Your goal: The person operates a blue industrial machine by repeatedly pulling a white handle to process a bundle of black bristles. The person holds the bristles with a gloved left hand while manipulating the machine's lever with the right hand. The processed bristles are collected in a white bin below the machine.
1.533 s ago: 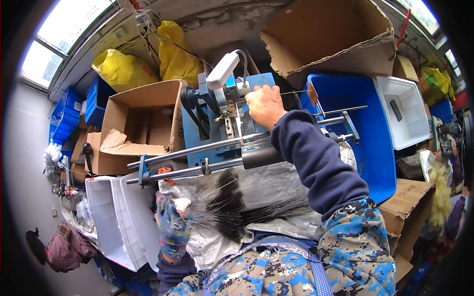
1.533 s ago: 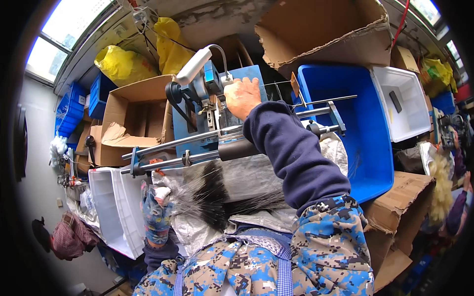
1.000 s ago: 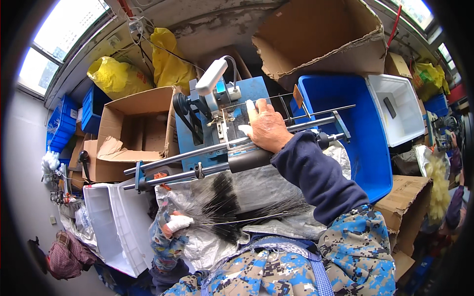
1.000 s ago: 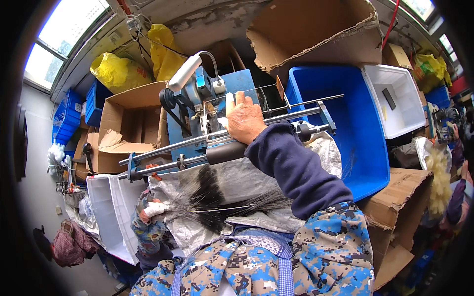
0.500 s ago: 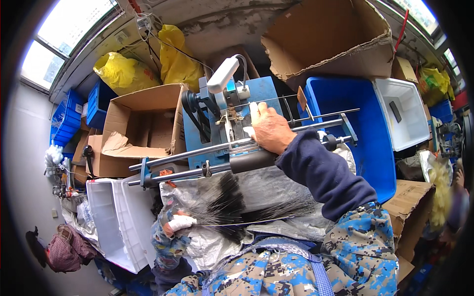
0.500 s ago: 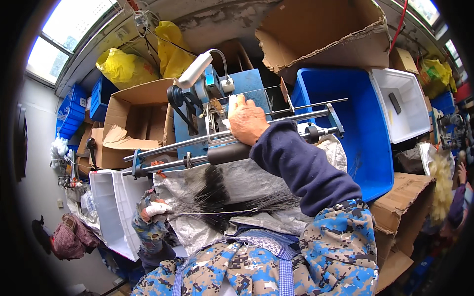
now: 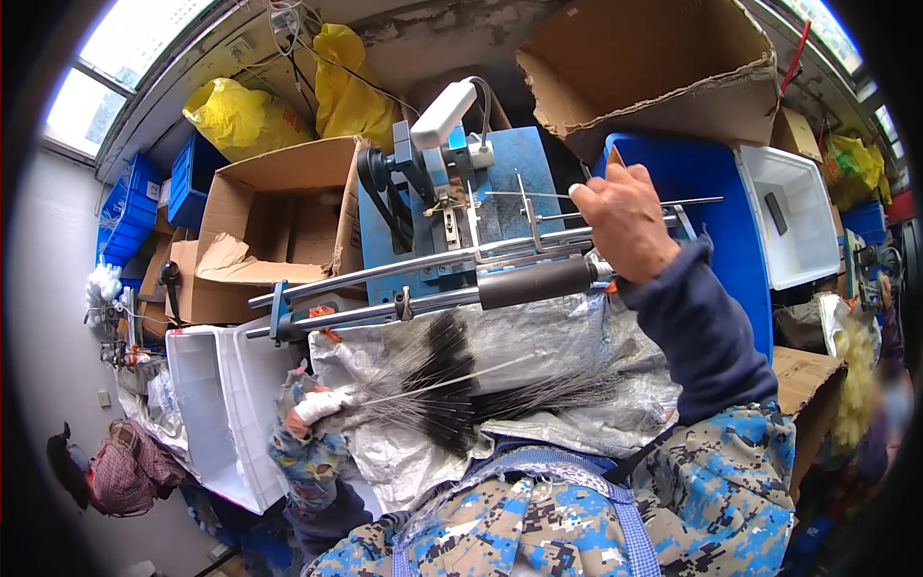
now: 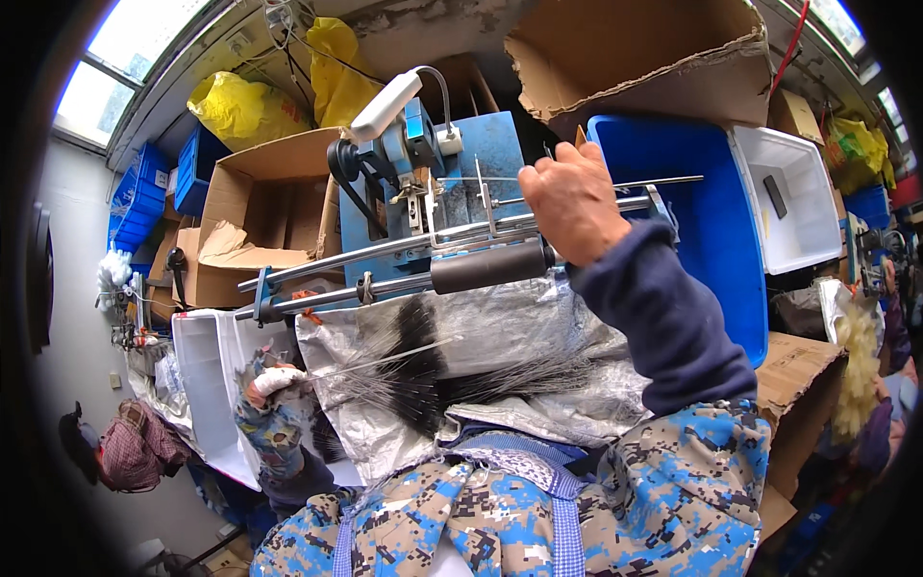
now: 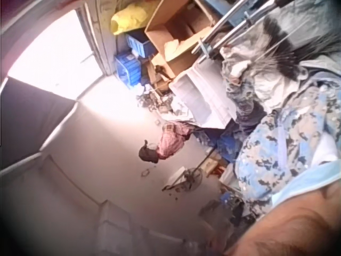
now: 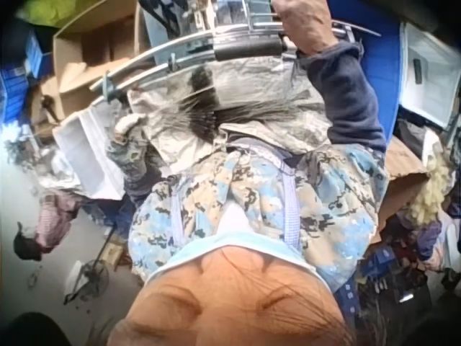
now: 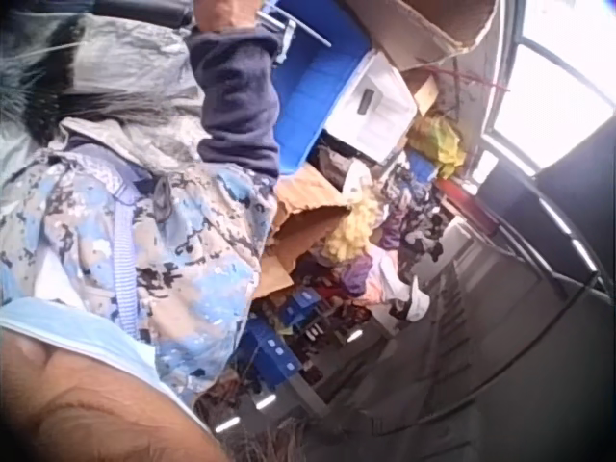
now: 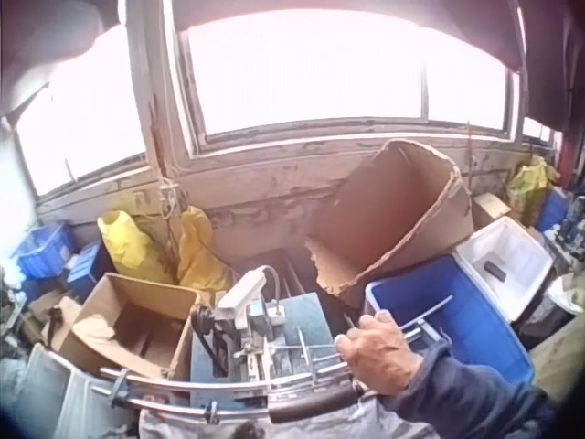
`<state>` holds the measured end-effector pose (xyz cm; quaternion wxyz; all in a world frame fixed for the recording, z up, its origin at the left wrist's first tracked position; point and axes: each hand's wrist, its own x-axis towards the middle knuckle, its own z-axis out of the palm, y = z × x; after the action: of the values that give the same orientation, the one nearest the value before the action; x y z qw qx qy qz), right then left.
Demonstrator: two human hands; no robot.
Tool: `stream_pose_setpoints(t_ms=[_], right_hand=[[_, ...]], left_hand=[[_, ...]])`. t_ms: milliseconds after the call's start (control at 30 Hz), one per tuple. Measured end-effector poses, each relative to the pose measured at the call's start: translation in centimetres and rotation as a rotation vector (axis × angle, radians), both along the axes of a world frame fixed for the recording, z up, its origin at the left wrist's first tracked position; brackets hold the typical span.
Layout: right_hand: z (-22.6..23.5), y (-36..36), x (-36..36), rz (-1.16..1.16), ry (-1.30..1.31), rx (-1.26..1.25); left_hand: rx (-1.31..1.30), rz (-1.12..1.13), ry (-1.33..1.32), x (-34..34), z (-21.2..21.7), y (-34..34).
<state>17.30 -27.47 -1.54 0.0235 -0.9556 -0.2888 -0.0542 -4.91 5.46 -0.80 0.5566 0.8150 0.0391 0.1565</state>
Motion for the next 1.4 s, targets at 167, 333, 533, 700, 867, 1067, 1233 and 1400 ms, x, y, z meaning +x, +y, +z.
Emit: stream_pose_setpoints(t_ms=[167, 333, 533, 700, 867, 1067, 1233, 1400], right_hand=[[1.0, -1.2, -12.1, 0.362, 0.112, 0.298], [2.0, 6.4, -13.7, 0.367, 0.070, 0.691], [1.2, 4.4, -8.2, 0.341, 0.065, 0.555], [-2.6, 6.2, 1.3, 0.064, -0.123, 0.220], [-5.4, 8.3, 4.4, -0.019, -0.046, 0.155], [-6.4, 8.6, 4.6, -0.028, -0.071, 0.132], [-6.7, 8.2, 4.8, -0.022, 0.016, 0.151], [-6.9, 8.6, 4.9, 0.003, -0.017, 0.188]], left_hand=[[0.306, 0.091, 0.202, 1.2, -0.3, 1.9], [0.504, -0.438, 0.045, 4.9, -0.9, -4.3], [0.062, -0.230, 0.455, 4.7, -2.8, -6.0], [1.148, -0.509, 0.066, 6.2, -6.4, -8.2], [1.043, -0.585, 0.245, 6.0, -7.8, -7.9], [0.900, -0.490, 0.196, 5.7, -3.4, -5.9], [0.823, -0.346, 0.252, 5.5, 1.0, -3.8], [-0.027, -0.021, -0.154, 3.6, 1.9, -2.8]])
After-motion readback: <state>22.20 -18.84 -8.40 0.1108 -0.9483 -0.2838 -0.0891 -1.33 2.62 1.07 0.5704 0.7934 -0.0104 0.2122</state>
